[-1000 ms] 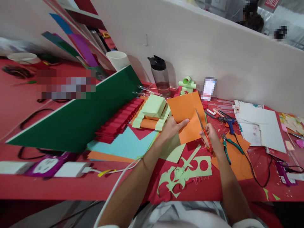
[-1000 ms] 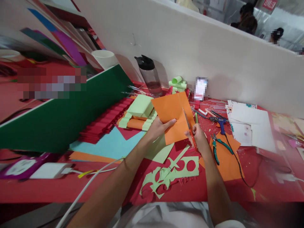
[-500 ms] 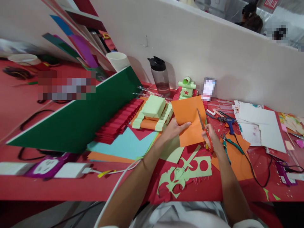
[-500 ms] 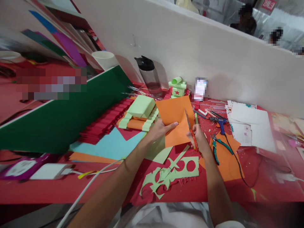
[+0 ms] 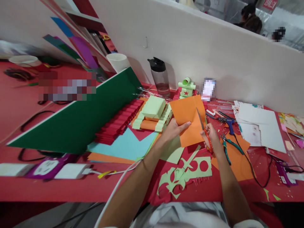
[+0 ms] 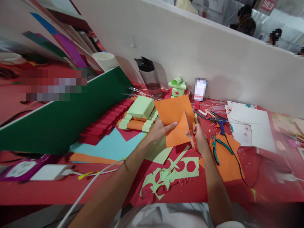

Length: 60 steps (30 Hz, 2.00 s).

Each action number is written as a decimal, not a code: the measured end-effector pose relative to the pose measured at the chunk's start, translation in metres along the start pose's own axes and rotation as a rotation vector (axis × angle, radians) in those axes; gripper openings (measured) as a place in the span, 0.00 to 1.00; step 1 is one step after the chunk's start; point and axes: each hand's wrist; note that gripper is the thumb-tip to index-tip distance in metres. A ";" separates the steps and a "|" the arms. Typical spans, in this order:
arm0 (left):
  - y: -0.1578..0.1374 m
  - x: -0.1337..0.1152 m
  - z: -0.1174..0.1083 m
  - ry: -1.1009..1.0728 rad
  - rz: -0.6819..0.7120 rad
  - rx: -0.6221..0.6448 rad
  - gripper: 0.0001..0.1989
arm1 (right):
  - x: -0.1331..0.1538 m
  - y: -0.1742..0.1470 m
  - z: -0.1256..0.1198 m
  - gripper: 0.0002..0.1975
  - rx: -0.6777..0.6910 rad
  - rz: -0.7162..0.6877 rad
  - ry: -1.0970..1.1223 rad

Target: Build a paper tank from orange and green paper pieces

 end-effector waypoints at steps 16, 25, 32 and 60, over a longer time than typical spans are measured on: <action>0.007 0.012 -0.005 -0.026 0.045 -0.173 0.28 | 0.003 -0.003 -0.001 0.23 0.034 -0.046 -0.019; 0.001 0.008 -0.001 0.022 0.027 -0.115 0.29 | 0.000 0.000 0.003 0.23 -0.009 -0.052 -0.016; 0.000 0.007 0.001 0.042 0.029 -0.105 0.26 | -0.005 -0.001 0.002 0.20 -0.013 -0.147 -0.058; -0.002 0.008 0.004 -0.029 0.009 0.030 0.26 | -0.011 0.006 0.002 0.18 -0.115 -0.294 -0.104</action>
Point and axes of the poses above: each hand's wrist, its own y-axis towards the middle knuckle, its own z-axis out of the palm, x = y × z, and after that the axes turned 3 degrees about -y, right-handed
